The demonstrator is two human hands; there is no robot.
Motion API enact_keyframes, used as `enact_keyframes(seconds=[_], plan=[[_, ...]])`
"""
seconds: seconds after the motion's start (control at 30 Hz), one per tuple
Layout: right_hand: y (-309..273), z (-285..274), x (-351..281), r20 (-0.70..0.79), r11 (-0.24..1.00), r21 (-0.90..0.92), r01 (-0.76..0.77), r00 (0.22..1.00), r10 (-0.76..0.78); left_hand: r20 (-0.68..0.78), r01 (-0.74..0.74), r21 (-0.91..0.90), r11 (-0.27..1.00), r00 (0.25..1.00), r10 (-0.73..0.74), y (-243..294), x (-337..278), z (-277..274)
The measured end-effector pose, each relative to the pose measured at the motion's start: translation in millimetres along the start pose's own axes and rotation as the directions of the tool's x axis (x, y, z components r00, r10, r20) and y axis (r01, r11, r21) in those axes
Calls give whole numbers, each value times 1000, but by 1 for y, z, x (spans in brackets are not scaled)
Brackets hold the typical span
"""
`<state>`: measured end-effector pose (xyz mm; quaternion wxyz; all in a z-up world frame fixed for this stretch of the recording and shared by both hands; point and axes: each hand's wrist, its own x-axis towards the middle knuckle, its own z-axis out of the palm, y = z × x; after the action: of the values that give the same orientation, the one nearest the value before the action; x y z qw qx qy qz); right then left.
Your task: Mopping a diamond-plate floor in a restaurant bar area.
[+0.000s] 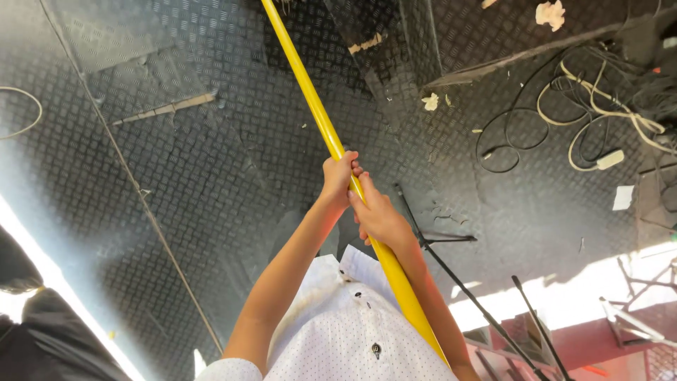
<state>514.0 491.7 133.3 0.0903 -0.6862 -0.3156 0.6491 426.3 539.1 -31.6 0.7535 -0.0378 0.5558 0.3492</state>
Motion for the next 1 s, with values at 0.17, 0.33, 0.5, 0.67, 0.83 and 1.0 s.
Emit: enact_keyframes(seconds=[0.17,0.33,0.5,0.67,0.83,1.0], plan=[[42,23,-8,-26,998,6,61,998,-60,58,-34,-8,999,998,35,-25,-7,-28],[81,60,-45,-51,997,9,73,996,-73,56,-12,-33,999,998,14,-59,-42,-67],[130,95,-96,-86,993,54,109,991,-104,82,31,-25,999,996,-29,-98,-100,-98],[158,119,-135,-118,994,58,90,989,-83,111,63,5,998,992,-63,-128,-130,-128],[182,133,-157,-106,995,77,70,992,-61,86,109,77,991,990,-116,-144,-160,-146],[213,137,-186,-113,995,71,70,992,-62,69,85,81,993,993,-91,-180,-179,-165]])
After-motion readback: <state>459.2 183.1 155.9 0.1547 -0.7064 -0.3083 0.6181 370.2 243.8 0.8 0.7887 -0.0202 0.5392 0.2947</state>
